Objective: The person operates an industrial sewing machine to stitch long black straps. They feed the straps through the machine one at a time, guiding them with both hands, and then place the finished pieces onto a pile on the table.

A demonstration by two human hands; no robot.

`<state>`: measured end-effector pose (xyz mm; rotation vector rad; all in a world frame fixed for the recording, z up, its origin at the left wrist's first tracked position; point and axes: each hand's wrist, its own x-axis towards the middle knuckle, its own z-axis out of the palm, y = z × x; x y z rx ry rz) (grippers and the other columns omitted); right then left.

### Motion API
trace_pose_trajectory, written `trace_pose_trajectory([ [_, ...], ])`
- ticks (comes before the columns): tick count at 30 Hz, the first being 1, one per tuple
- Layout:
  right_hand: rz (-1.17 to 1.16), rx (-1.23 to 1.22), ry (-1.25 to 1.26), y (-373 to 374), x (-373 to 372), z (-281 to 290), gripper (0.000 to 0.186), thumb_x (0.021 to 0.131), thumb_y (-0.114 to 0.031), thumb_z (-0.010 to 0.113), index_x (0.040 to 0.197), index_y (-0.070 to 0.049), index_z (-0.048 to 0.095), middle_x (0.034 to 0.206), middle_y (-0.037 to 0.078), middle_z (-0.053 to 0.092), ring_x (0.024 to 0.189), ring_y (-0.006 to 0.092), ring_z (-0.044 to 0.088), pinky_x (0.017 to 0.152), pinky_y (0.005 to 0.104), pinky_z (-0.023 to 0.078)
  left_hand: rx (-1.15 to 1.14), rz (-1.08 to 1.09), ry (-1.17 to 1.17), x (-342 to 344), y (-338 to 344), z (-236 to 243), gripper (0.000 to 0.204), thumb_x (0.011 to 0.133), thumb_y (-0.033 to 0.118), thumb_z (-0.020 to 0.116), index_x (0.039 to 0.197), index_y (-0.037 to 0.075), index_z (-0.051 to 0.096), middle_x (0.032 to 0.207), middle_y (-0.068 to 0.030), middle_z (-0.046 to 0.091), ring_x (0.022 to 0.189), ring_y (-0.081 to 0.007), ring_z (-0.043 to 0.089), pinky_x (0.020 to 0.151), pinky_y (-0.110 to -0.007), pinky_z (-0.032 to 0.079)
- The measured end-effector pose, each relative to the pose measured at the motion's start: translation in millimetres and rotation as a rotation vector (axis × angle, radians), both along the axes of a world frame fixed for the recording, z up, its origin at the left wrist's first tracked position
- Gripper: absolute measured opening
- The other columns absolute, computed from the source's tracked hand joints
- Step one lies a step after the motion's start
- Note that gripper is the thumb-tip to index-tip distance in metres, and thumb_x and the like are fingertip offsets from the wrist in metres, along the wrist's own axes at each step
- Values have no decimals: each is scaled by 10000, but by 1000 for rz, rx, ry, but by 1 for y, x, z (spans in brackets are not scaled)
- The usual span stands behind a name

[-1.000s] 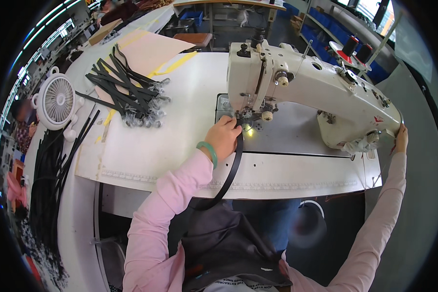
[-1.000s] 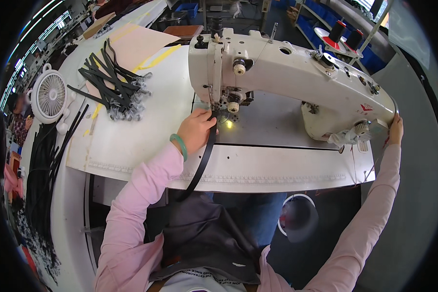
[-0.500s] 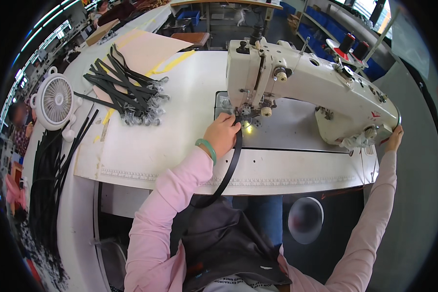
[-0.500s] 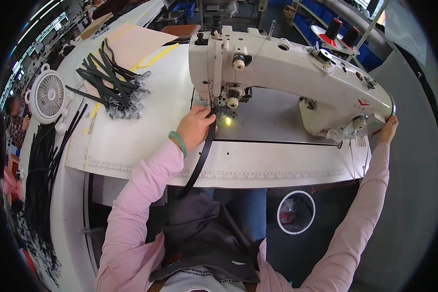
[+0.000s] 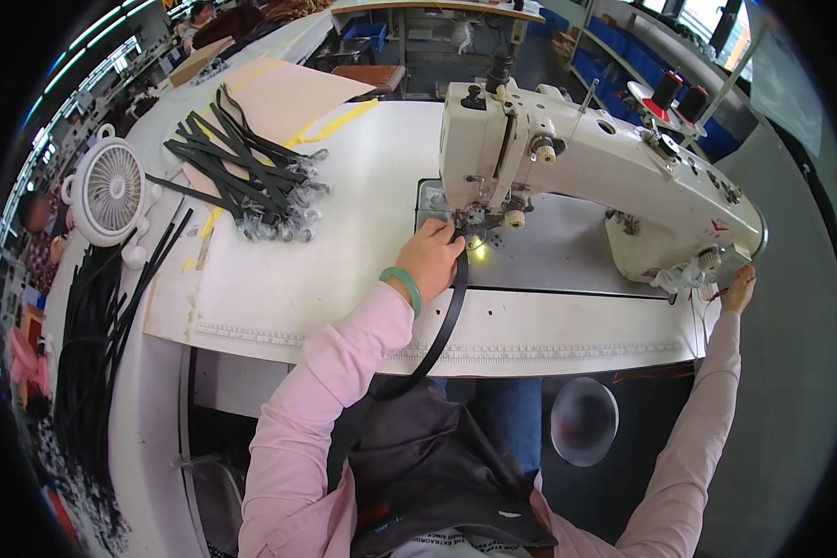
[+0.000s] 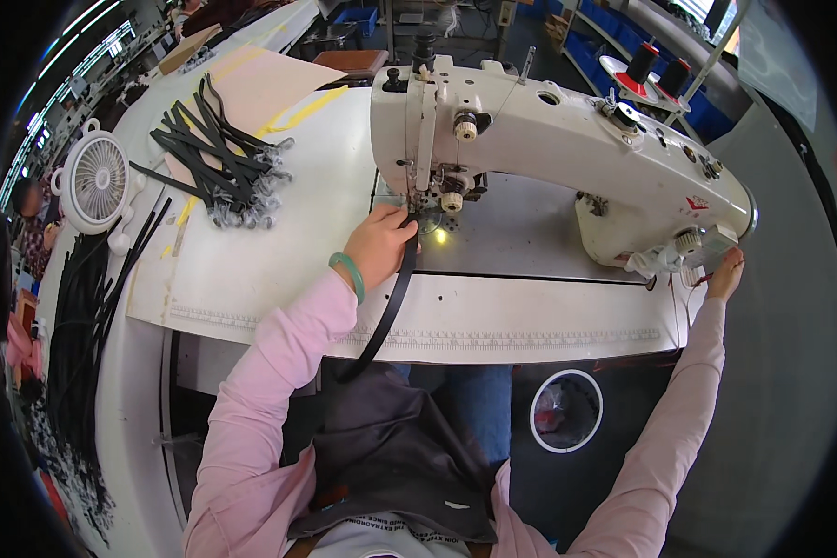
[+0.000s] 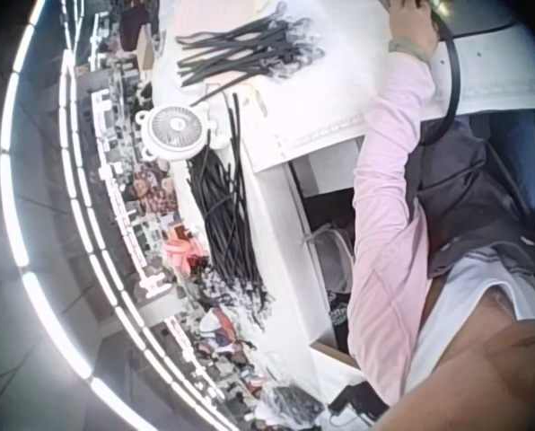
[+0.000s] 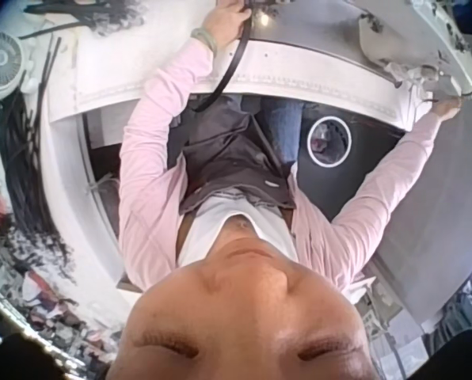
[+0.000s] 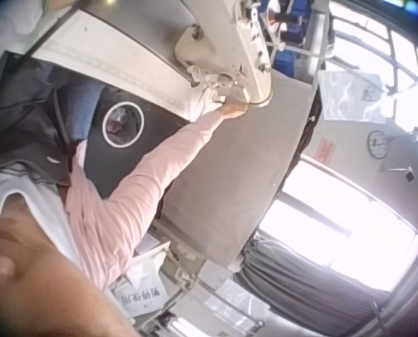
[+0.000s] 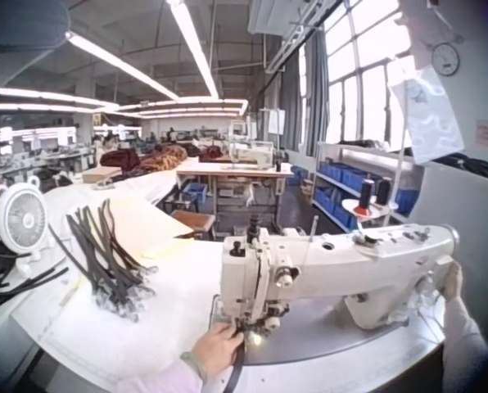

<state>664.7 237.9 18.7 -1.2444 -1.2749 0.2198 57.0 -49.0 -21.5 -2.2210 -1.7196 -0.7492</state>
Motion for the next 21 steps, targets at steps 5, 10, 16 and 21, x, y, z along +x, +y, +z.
trace_pose_trajectory([
  [5, 92, 111, 270, 0, -30, 12, 464, 933, -416, 393, 1187, -30, 432, 1109, 87, 531, 981, 207, 531, 855, 314, 421, -22, 27, 7, -3, -3, 0, 298, 678, 78, 605, 969, 12, 614, 1076, -174, 566, 1011, -279, 481, 902, -314, 408],
  [10, -83, -116, -40, 16, -22, 44, 448, 930, -428, 384, 1115, -43, 518, 1062, 115, 581, 950, 222, 571, 804, 322, 444, 5, 29, 3, -2, -6, 3, 300, 664, 57, 605, 959, 7, 611, 1066, -152, 573, 987, -267, 492, 876, -308, 427],
  [16, -136, -261, -689, 53, 52, 141, 477, 912, -453, 394, 1048, -29, 564, 970, 144, 611, 890, 240, 569, 787, 335, 428, 80, -50, 26, 6, 1, 7, 231, 692, 119, 653, 895, 16, 612, 972, -124, 599, 930, -270, 535, 798, -320, 470],
  [21, -30, -294, -12, 24, -45, 43, 450, 915, -438, 391, 1045, -42, 562, 898, 60, 593, 820, 185, 539, 734, 315, 425, 51, 22, 101, -8, -21, 8, 223, 676, 91, 624, 885, 13, 609, 973, -119, 598, 924, -256, 528, 797, -309, 467],
])
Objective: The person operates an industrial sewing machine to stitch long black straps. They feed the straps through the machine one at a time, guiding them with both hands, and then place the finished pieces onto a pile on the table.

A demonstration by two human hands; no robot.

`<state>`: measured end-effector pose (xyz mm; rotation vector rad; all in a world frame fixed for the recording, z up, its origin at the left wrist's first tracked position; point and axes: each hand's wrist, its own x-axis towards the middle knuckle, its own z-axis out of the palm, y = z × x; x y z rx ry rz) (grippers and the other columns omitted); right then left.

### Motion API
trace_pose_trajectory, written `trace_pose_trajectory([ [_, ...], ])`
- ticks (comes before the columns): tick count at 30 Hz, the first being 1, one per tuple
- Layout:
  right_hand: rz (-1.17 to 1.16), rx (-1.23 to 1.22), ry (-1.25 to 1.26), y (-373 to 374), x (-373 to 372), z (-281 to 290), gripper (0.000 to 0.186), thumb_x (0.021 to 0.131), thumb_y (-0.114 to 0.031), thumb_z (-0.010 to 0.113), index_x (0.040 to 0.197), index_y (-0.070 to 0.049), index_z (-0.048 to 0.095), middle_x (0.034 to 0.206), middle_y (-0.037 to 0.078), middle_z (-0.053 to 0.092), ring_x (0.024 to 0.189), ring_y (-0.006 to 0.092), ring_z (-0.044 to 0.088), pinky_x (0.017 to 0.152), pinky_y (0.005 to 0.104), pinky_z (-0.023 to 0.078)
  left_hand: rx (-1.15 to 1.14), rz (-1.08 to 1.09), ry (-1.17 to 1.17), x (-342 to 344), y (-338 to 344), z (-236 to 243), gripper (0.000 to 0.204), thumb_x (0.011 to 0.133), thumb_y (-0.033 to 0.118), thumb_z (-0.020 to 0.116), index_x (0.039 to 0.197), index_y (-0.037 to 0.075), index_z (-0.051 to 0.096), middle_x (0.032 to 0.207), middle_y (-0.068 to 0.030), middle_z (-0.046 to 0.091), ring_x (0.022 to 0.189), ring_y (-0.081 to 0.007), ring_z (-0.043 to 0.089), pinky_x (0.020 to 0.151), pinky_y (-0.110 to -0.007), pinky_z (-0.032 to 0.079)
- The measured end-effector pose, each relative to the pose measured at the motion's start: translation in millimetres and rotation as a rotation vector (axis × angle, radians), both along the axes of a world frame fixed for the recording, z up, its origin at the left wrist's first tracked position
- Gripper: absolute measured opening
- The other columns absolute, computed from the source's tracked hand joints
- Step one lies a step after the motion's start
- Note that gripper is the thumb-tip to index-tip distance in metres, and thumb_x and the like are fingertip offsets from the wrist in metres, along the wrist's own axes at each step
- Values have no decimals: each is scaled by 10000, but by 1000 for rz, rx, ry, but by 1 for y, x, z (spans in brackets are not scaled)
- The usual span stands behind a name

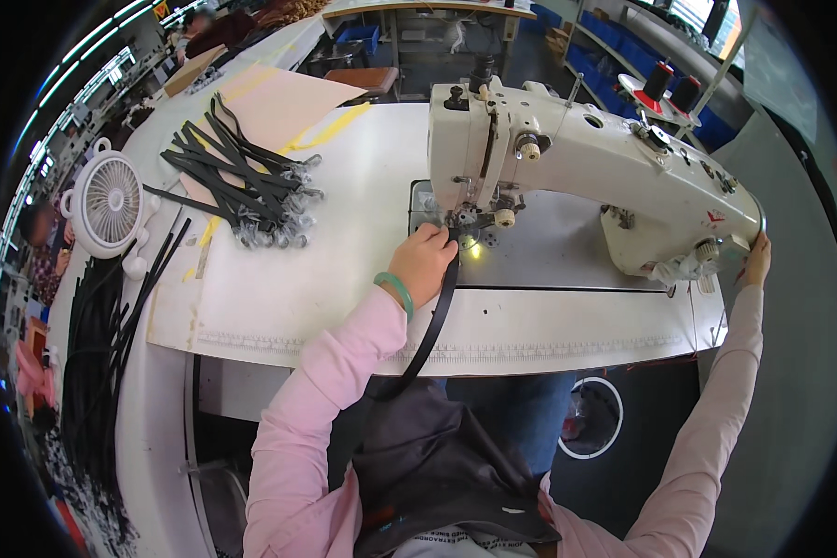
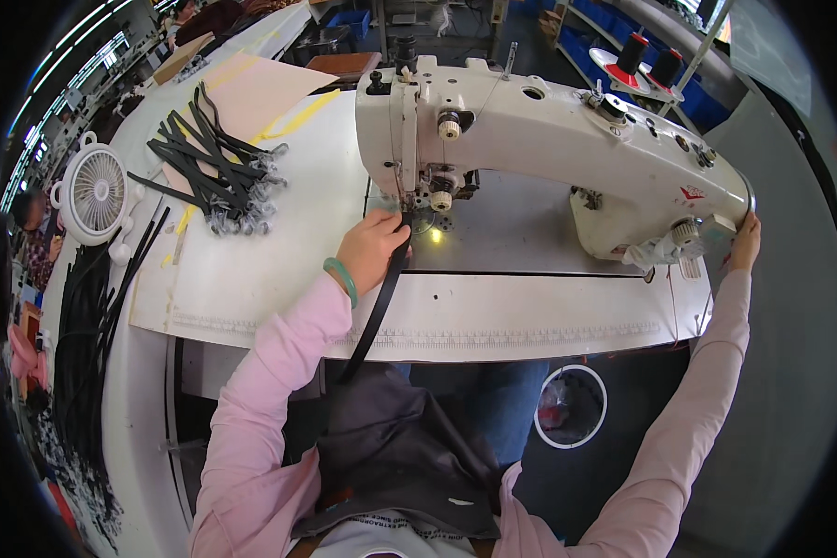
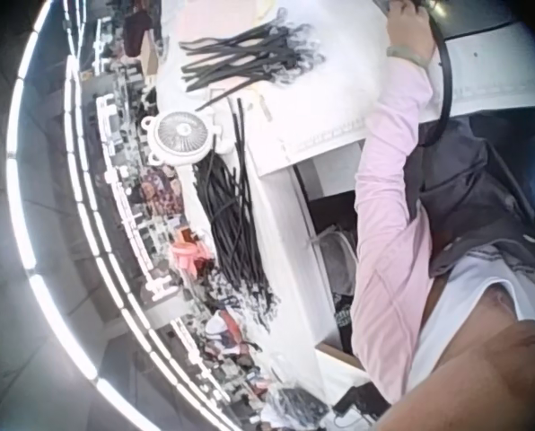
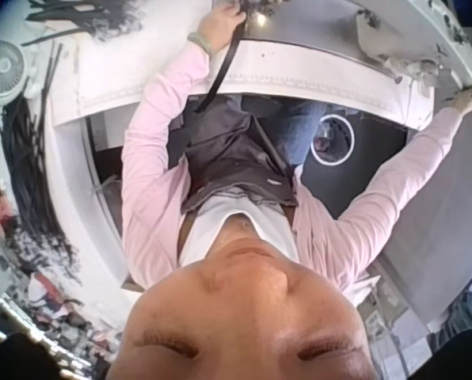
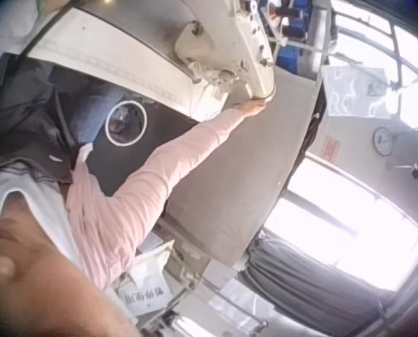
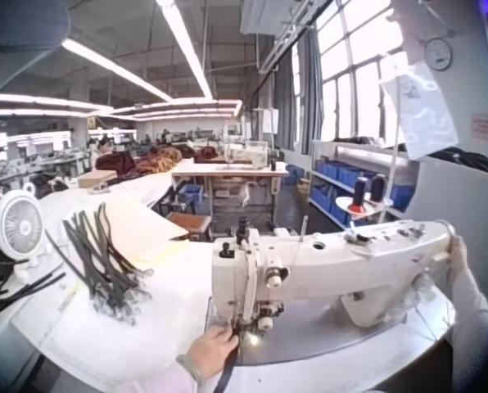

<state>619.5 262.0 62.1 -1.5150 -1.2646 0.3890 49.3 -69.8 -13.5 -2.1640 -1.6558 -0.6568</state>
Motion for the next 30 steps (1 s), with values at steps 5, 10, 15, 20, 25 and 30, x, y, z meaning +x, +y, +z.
trace_pose_trajectory([
  [5, -3, 82, 97, -20, 45, -23, 503, 926, -430, 372, 1210, -26, 463, 1163, 112, 533, 1076, 210, 494, 888, 314, 391, 7, -53, -14, 9, 14, 1, 237, 647, 26, 577, 879, 5, 616, 978, -127, 601, 919, -246, 520, 807, -299, 460],
  [10, 33, 208, 145, -14, -11, 28, 507, 930, -386, 390, 1270, -11, 428, 1272, 133, 471, 1163, 225, 450, 958, 291, 345, 34, -50, -38, 3, 9, -1, 214, 670, 99, 640, 869, 21, 622, 954, -112, 609, 910, -252, 546, 779, -316, 476],
  [15, 74, 138, -36, 4, -8, 66, 471, 924, -338, 412, 1270, -20, 447, 1283, 137, 473, 1182, 230, 442, 984, 280, 319, 44, -38, -59, 6, 14, 0, 199, 689, 123, 665, 862, 34, 622, 947, -103, 613, 916, -255, 555, 767, -324, 483],
  [20, -35, 112, -401, 5, 7, 77, 480, 919, -355, 397, 1252, -16, 462, 1243, 175, 501, 1158, 299, 468, 978, 318, 337, 33, -34, -73, 9, 18, 2, 197, 692, 111, 660, 870, 34, 620, 962, -105, 614, 926, -260, 555, 770, -328, 485],
  [25, -97, -133, -769, 27, -4, 73, 536, 914, -433, 334, 1234, -27, 472, 1214, 206, 509, 1158, 334, 457, 969, 366, 344, 17, 18, -75, 0, 10, -3, 195, 702, 106, 652, 881, 36, 621, 974, -107, 613, 928, -262, 555, 776, -326, 486],
  [30, -209, -290, -624, 33, 73, 83, 565, 912, -482, 301, 1236, -53, 476, 1197, 185, 529, 1154, 306, 470, 952, 353, 363, 25, -32, -89, 11, 23, -1, 201, 705, 116, 649, 887, 36, 620, 974, -109, 612, 929, -265, 555, 778, -326, 485],
])
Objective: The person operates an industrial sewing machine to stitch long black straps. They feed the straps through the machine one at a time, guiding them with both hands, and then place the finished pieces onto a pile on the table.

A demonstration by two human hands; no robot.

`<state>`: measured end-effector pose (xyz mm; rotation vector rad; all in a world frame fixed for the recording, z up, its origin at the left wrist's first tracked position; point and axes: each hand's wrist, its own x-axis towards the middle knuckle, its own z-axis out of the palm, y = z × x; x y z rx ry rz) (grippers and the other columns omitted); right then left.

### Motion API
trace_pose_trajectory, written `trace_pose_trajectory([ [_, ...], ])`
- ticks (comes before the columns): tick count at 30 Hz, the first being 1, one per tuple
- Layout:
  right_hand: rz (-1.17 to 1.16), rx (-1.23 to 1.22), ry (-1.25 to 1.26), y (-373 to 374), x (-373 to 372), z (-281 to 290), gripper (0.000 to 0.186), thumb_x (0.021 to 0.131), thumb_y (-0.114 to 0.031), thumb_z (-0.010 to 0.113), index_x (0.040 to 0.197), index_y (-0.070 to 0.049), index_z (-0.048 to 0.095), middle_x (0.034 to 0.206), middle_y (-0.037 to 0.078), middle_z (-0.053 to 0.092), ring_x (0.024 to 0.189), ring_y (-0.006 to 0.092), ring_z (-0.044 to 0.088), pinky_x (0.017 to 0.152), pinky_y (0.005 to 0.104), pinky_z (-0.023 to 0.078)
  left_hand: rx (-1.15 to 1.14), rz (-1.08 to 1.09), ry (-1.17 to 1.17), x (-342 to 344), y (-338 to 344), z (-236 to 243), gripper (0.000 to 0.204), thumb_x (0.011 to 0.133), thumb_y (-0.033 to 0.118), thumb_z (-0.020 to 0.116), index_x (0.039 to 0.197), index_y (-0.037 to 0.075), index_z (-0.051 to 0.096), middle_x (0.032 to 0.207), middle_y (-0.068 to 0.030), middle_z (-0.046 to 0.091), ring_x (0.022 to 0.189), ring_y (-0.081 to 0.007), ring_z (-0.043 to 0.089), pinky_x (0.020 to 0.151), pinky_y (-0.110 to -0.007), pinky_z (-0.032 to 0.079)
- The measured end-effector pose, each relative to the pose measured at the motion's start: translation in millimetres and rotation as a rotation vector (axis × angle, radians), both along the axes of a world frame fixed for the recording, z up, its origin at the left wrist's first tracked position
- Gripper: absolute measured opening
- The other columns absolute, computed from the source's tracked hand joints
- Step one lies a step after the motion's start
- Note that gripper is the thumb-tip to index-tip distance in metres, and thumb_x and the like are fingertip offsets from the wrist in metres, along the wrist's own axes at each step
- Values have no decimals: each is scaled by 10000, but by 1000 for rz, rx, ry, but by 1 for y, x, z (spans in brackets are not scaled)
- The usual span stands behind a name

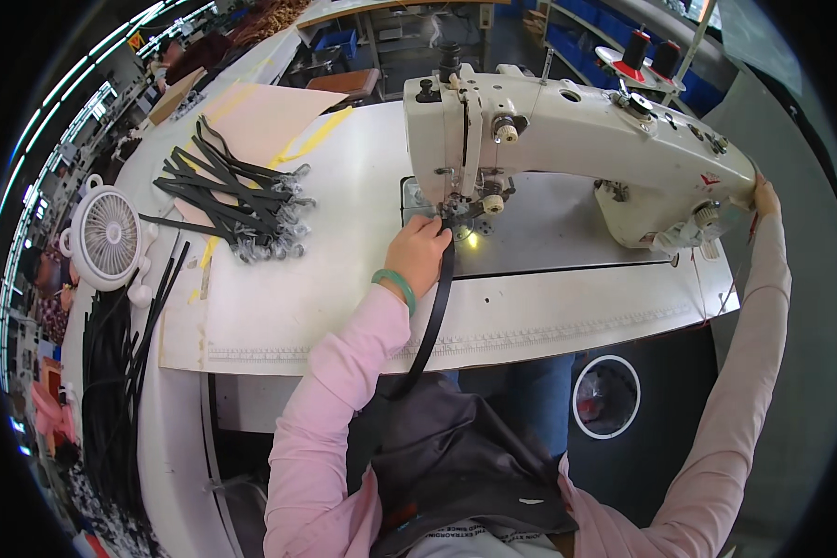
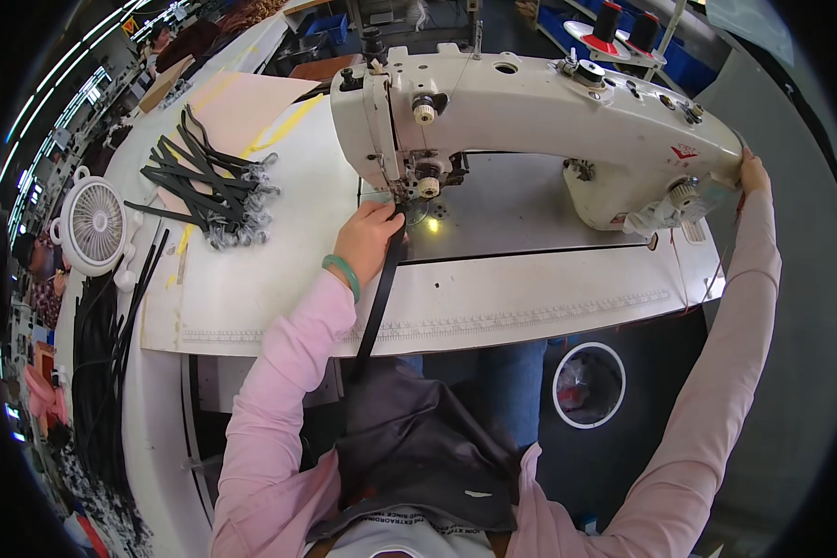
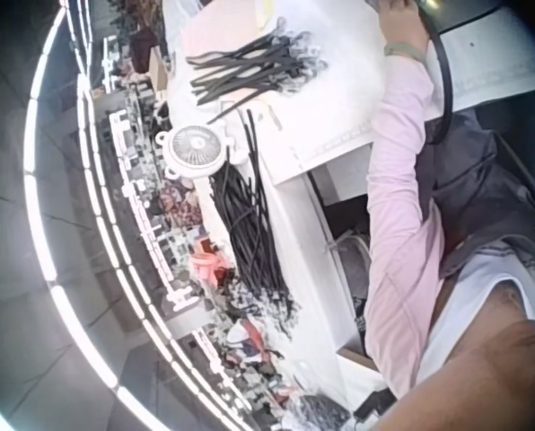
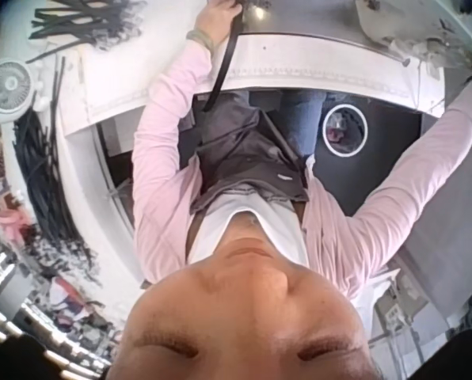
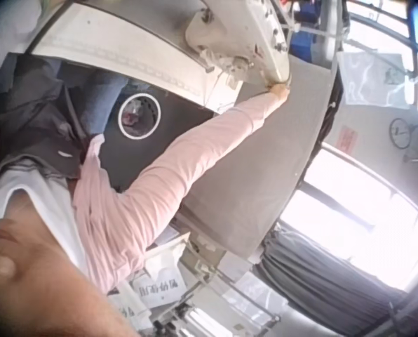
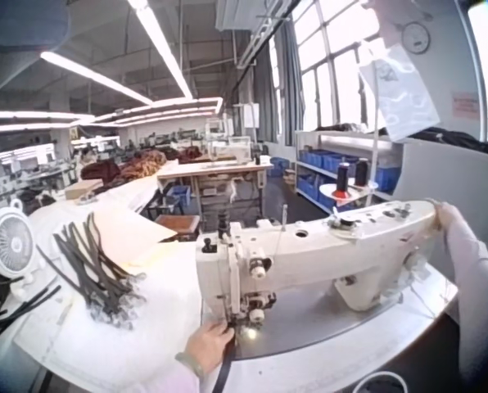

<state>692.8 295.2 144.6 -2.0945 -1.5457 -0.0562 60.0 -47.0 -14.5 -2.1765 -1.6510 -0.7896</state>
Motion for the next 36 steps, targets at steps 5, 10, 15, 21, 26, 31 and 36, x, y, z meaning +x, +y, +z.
trace_pose_trajectory([
  [5, -48, 95, -269, 7, -75, -44, 535, 911, -460, 326, 1238, -67, 481, 1199, 186, 525, 1134, 309, 484, 940, 351, 375, -66, 78, 55, -16, -18, 1, 205, 706, 126, 648, 887, 34, 619, 968, -113, 610, 922, -269, 552, 778, -331, 483],
  [10, 251, 236, -28, -4, -10, -5, 477, 914, -415, 378, 1214, -61, 489, 1092, 173, 569, 1071, 258, 521, 864, 335, 423, -31, 9, -10, -2, -1, 0, 228, 661, 42, 611, 889, 31, 616, 987, -107, 601, 953, -253, 530, 808, -315, 472],
  [15, 183, 154, 503, -37, -45, -44, 419, 928, -411, 380, 1044, -37, 529, 940, 110, 568, 948, 171, 547, 745, 277, 473, -27, 40, 33, -6, -7, -1, 237, 651, 30, 602, 887, 22, 611, 987, -110, 602, 950, -249, 530, 817, -310, 466],
  [21, 265, 481, 999, -68, -100, -98, 473, 931, -427, 368, 1129, -19, 502, 1028, 91, 570, 921, 165, 555, 795, 298, 447, -66, 64, 245, -8, -9, 6, 252, 601, 24, 600, 853, 15, 586, 935, -87, 616, 866, -223, 550, 755, -293, 481],
  [26, 213, 505, 355, -40, -53, -52, 511, 933, -428, 342, 1159, -2, 511, 1121, 145, 557, 1031, 221, 530, 896, 305, 401, -51, 31, 272, -4, -4, 7, 238, 581, 31, 611, 816, 20, 575, 886, -78, 615, 820, -207, 545, 739, -285, 478],
  [31, 326, 400, 33, -5, -21, -18, 528, 920, -433, 361, 1085, 31, 551, 1065, 179, 581, 968, 277, 560, 861, 322, 413, -19, 26, 231, -4, -1, 5, 260, 565, 32, 623, 820, 21, 575, 893, -74, 606, 835, -212, 541, 747, -286, 474],
  [36, 210, 246, 401, -26, -78, -63, 438, 936, -378, 384, 1030, 20, 540, 971, 111, 599, 859, 196, 581, 694, 298, 459, -45, 109, 241, -13, -16, 3, 127, 642, 87, 596, 763, 51, 588, 794, -56, 580, 844, -214, 527, 738, -291, 451],
])
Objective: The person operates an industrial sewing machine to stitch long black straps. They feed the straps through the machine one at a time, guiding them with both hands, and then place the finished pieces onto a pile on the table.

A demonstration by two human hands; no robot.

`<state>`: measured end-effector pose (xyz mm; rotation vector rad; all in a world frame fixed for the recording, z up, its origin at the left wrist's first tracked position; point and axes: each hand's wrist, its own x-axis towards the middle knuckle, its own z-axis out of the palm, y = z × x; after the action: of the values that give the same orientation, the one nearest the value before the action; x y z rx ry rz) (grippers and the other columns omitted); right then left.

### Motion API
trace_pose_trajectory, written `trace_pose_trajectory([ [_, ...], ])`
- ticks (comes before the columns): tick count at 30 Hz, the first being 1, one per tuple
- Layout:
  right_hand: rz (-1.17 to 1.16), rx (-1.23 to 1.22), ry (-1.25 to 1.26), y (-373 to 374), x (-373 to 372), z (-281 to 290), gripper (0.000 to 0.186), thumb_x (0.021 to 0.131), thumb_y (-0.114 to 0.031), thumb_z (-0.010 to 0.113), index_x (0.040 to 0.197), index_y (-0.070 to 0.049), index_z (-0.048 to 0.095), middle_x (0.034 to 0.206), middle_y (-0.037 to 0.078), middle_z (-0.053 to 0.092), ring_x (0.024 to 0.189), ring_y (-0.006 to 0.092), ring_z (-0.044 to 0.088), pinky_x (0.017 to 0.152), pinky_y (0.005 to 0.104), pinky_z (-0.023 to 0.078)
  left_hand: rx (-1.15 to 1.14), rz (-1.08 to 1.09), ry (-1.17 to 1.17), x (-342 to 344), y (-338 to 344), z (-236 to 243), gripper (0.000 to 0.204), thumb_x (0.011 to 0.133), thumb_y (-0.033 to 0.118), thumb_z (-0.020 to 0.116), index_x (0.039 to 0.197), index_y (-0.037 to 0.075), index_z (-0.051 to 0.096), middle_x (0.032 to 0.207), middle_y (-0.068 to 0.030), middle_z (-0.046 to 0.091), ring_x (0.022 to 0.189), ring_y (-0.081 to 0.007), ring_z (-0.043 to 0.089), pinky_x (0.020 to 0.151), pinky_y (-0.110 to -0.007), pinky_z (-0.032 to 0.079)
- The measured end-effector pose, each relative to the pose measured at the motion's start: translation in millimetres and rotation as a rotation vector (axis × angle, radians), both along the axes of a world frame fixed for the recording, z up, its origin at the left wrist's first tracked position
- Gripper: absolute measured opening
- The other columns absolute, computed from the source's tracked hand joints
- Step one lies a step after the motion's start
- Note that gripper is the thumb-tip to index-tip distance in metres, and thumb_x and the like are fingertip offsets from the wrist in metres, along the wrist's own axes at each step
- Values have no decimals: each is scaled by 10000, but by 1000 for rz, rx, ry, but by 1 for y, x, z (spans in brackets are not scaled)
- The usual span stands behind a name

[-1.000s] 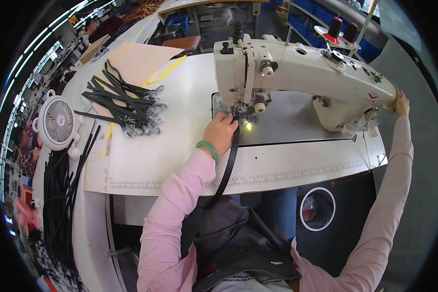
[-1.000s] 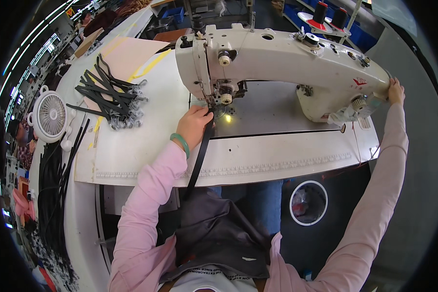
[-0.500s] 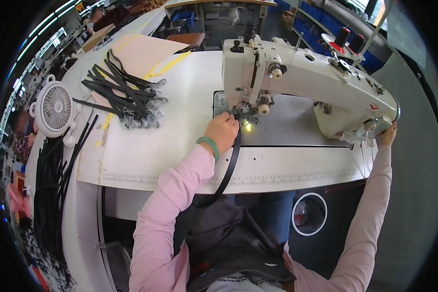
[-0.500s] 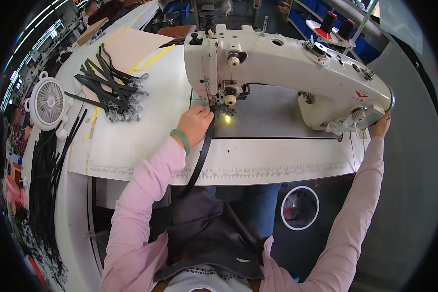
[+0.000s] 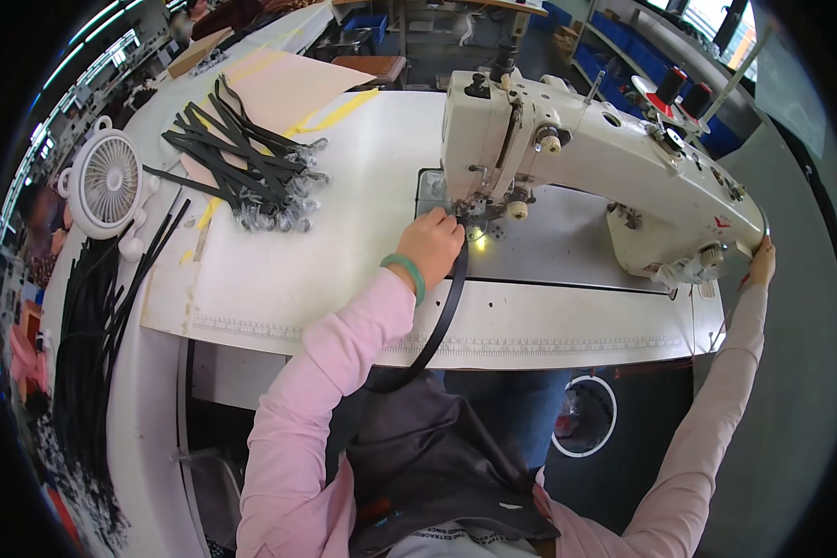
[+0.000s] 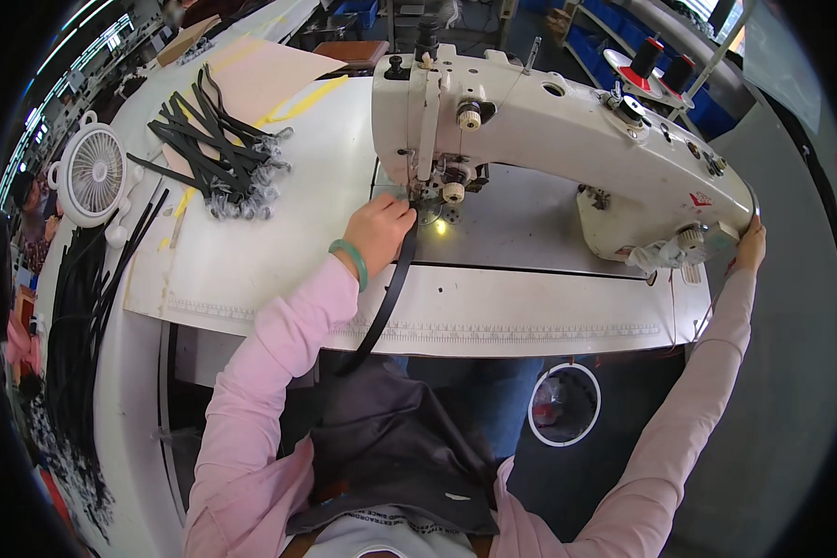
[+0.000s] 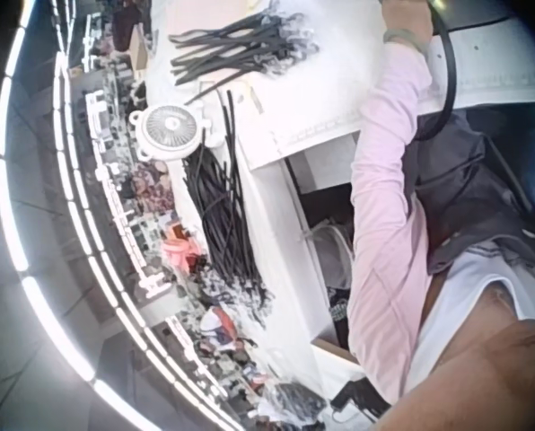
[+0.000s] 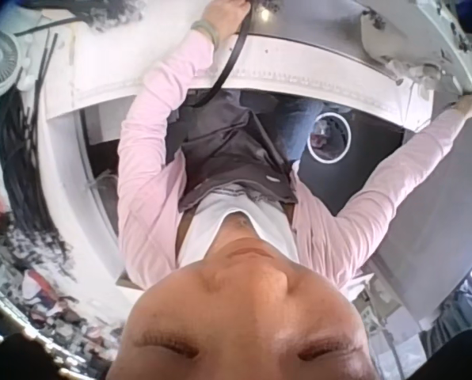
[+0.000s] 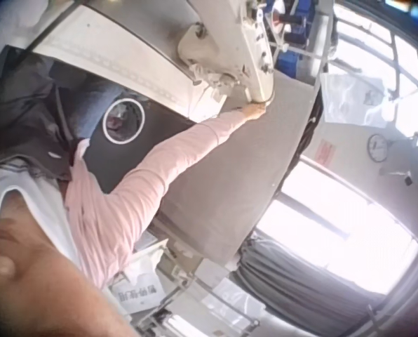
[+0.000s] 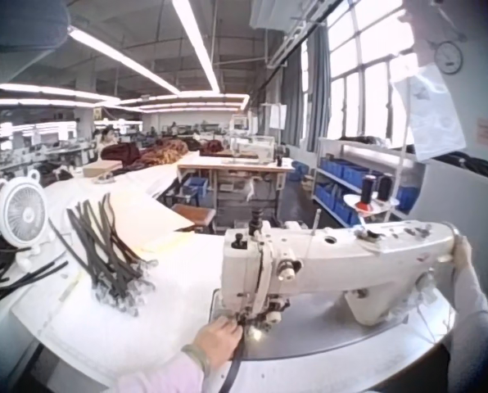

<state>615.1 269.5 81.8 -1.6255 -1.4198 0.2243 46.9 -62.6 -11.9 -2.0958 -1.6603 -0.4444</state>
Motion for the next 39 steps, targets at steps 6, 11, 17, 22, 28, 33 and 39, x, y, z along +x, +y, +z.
trace_pose_trajectory([
  [6, 27, 341, 488, -37, 9, -54, 449, 929, -417, 386, 1091, -26, 534, 1058, 110, 561, 924, 194, 571, 755, 303, 474, -25, -59, -117, 9, 11, 4, 302, 617, 14, 609, 919, 28, 599, 877, -43, 578, 872, -215, 520, 768, -286, 470],
  [11, -349, 484, 57, -106, -78, -15, 388, 937, -359, 404, 1045, -30, 579, 1058, 99, 550, 903, 219, 567, 800, 320, 447, -74, -238, -220, -3, -11, 8, 282, 661, 58, 648, 940, 43, 608, 877, -29, 579, 873, -196, 534, 723, -281, 488],
  [17, 358, 581, 10, -209, -215, -14, 195, 890, -190, 529, 917, -18, 616, 741, 47, 564, 650, 130, 521, 600, 240, 400, 22, -279, -234, 0, -11, 4, 261, 648, 106, 680, 896, 50, 619, 883, -34, 587, 851, -196, 557, 698, -286, 494],
  [22, 1125, 524, -485, -282, -303, -31, 211, 696, -45, 663, 903, -63, 628, 720, 48, 571, 546, 197, 540, 464, 327, 427, 29, -277, -228, 0, -8, 5, 239, 647, 89, 676, 876, 45, 623, 881, -45, 590, 857, -206, 561, 703, -298, 496],
  [28, 1580, 309, -517, -303, -361, -46, 347, 668, -69, 677, 1004, -63, 591, 1021, 55, 585, 833, 212, 551, 644, 324, 493, 2, -321, -266, -2, -12, 8, 257, 623, 31, 648, 879, 24, 627, 911, -69, 609, 885, -219, 568, 711, -308, 498],
  [33, 1621, 410, -452, -293, -362, -62, 303, 652, -74, 687, 939, -32, 599, 1002, 56, 589, 825, 213, 539, 675, 321, 482, 16, -293, -297, 0, -12, 9, 283, 629, 0, 614, 912, 4, 633, 963, -102, 622, 918, -251, 572, 765, -325, 492],
  [39, 1609, 400, -428, -295, -361, -61, 282, 643, -71, 695, 905, -24, 603, 987, 54, 592, 810, 211, 532, 671, 318, 479, 12, -276, -345, -1, -9, 9, 282, 651, -28, 579, 927, -8, 634, 998, -127, 620, 937, -282, 570, 820, -349, 476],
])
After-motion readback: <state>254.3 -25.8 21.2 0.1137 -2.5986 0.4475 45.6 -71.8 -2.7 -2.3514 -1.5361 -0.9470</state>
